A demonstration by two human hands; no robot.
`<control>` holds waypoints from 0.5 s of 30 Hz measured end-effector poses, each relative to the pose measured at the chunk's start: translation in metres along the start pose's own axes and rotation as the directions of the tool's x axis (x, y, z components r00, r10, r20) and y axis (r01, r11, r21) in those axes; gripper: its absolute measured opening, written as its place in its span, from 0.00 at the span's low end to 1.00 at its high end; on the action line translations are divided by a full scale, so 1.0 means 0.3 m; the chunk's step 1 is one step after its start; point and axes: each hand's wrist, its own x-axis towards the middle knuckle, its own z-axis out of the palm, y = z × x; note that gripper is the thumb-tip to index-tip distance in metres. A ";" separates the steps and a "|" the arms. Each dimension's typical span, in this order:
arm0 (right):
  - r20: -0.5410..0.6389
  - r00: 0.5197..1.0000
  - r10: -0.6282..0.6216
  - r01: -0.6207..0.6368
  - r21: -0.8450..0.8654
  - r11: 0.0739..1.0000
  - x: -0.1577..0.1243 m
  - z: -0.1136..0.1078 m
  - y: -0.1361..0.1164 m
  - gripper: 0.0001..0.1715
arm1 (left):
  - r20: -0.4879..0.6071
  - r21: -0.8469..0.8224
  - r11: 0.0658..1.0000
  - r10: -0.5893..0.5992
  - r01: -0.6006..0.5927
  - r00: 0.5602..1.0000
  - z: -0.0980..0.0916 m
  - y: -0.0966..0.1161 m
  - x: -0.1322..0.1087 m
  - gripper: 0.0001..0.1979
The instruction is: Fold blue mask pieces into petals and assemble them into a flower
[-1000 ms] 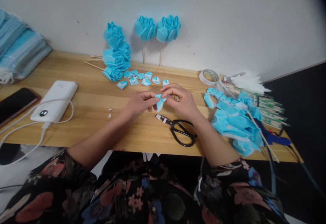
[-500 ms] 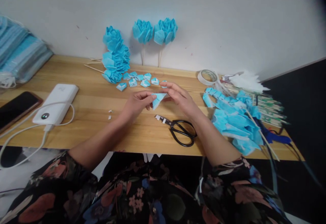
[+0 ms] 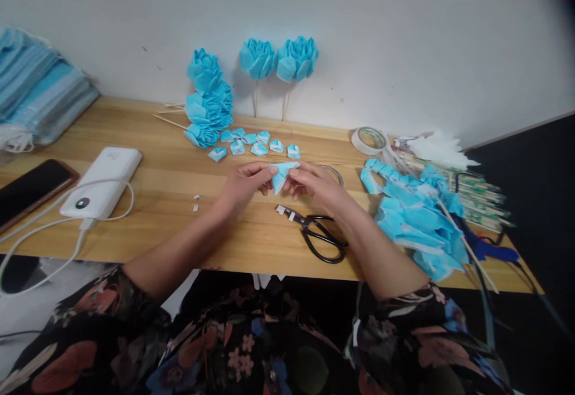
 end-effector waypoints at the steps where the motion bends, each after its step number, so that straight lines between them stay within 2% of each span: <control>1: 0.014 1.000 0.008 -0.007 -0.029 1.000 0.000 0.003 0.002 0.19 | 0.004 -0.001 1.000 0.011 -0.011 1.000 0.000 -0.002 0.000 0.13; 5: 0.000 0.999 -0.042 0.041 -0.146 0.988 0.000 0.013 0.014 0.17 | -0.009 0.048 0.998 0.036 -0.036 0.999 0.002 -0.009 0.000 0.14; 9: -0.081 0.987 -0.139 0.112 -0.271 0.956 0.002 0.009 0.028 0.14 | -0.021 0.077 0.997 0.026 -0.025 0.999 0.007 -0.015 0.000 0.14; 12: -0.131 0.976 -0.174 0.116 -0.362 0.925 0.005 0.000 0.034 0.15 | -0.011 0.051 0.999 0.014 -0.013 1.000 0.008 -0.016 0.001 0.16; 15: -0.128 0.975 -0.181 0.113 -0.415 0.903 0.005 -0.006 0.030 0.14 | -0.007 0.020 1.000 -0.013 0.013 1.000 0.005 -0.010 0.003 0.19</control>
